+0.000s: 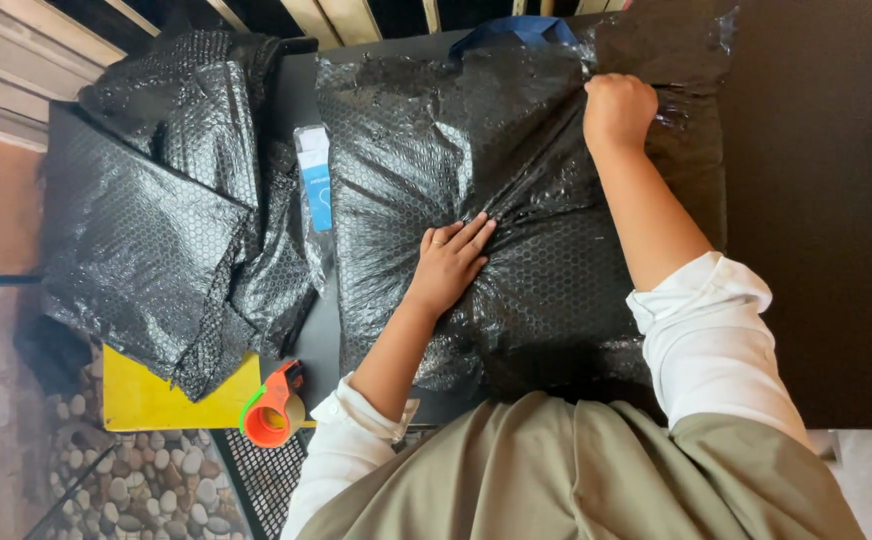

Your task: Wrapping a blue tote bag with black bubble wrap and securing it with tape using a dispenser

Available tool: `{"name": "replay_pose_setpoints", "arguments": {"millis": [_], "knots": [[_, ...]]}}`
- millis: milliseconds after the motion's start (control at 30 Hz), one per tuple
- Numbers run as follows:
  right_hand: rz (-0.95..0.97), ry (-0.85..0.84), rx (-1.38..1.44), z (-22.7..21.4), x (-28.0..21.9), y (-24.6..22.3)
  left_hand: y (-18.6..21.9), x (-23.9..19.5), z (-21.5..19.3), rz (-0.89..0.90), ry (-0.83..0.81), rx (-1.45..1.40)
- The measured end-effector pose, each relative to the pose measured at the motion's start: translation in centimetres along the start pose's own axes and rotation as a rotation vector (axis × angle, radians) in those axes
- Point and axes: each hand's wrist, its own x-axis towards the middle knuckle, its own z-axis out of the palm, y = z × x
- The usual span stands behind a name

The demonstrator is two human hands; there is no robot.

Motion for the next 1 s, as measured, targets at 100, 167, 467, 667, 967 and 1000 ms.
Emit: {"name": "replay_pose_setpoints", "arguments": {"millis": [100,167,467,667,967,1000], "knots": [[0.127,-0.031,0.091,-2.0,2.3,-1.2,0.1,0.4,-0.1,0.003,-0.019,0.002],[0.07,-0.281,0.173,-3.7,2.2,-2.0,0.2,0.3,-0.3,-0.004,-0.064,-0.008],[0.737,-0.19,0.704,-13.2,5.9,14.8,0.3,0.9,-0.8,-0.014,-0.127,0.019],[0.73,-0.759,0.667,-13.4,7.7,12.2,0.0,1.0,-0.9,-0.014,-0.112,-0.074],[0.392,-0.278,0.526,4.9,7.5,19.1,-0.3,1.0,0.1,-0.025,-0.118,-0.104],[0.389,-0.281,0.524,3.1,7.9,17.6,-0.3,1.0,0.2,-0.029,-0.117,-0.106]]}}
